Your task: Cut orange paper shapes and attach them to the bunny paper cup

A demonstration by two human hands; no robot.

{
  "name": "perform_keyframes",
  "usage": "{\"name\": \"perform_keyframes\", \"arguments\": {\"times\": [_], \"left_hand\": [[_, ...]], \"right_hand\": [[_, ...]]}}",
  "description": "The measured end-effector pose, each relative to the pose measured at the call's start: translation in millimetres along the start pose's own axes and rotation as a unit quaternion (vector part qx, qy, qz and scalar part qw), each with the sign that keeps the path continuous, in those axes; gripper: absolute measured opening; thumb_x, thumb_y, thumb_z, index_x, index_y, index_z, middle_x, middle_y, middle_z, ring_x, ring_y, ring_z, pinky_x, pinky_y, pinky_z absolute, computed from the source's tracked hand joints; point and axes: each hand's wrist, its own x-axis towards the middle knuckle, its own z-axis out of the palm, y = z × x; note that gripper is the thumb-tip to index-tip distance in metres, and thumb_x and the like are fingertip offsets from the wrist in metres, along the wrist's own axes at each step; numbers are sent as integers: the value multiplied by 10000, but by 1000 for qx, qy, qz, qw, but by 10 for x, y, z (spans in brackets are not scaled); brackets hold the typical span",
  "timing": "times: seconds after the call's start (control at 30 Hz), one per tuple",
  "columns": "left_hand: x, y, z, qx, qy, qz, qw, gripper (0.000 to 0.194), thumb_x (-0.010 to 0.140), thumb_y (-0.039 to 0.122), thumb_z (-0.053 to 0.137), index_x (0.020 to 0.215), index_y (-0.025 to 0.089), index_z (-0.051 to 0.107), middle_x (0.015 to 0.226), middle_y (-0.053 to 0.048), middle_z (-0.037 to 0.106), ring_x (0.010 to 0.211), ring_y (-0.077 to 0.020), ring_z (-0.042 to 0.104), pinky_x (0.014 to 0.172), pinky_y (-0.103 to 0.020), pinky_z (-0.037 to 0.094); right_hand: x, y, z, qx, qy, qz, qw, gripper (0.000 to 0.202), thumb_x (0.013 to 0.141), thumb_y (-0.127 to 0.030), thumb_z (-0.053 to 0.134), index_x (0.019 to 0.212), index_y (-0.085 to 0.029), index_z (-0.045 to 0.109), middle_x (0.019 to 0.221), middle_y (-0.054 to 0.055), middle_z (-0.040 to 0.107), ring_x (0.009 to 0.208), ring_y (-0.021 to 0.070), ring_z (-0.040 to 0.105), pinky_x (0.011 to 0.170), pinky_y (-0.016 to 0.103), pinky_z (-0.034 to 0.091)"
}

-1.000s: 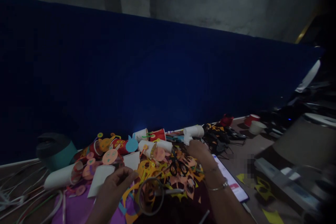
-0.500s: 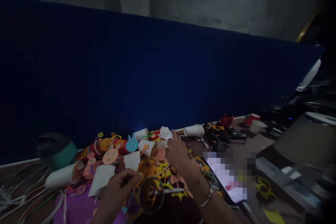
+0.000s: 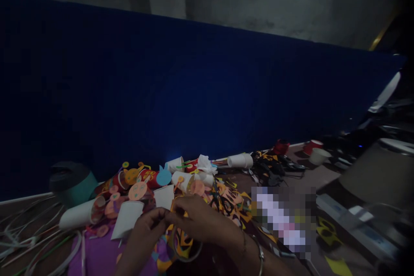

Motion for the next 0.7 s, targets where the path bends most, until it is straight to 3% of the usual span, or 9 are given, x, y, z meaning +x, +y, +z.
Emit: {"name": "perform_keyframes", "arguments": {"times": [0.23, 0.4, 0.53, 0.7], "left_hand": [[-33, -4, 21, -132, -23, -17, 991, 279, 676, 437, 647, 639, 164, 605, 593, 16, 514, 614, -138, 463, 590, -225, 391], [-90, 46, 43, -276, 8, -73, 958, 213, 674, 358, 686, 794, 185, 650, 715, 2, 582, 725, -145, 535, 722, -245, 434], [-54, 56, 32, -224, -2, -31, 974, 192, 675, 324, 696, 778, 169, 649, 695, 4, 591, 731, -141, 540, 688, -214, 430], [-1, 6, 7, -144, 38, 2, 989, 195, 686, 353, 670, 698, 165, 619, 654, 16, 591, 654, -135, 531, 614, -210, 423]], "right_hand": [[18, -29, -30, 68, -10, -22, 997, 332, 909, -363, 395, 698, -160, 551, 675, -16, 552, 617, 86, 478, 565, 189, 343], [63, 5, 76, 123, 52, -8, 991, 314, 911, -292, 380, 660, -165, 520, 634, -36, 491, 612, 84, 458, 581, 189, 346], [90, 49, 177, 110, 110, 4, 988, 284, 891, -247, 403, 633, -167, 493, 621, -37, 476, 619, 87, 455, 603, 194, 344], [80, -3, 179, 145, 105, 27, 984, 311, 893, -293, 398, 639, -162, 524, 636, -22, 522, 610, 93, 475, 582, 195, 347]]}}
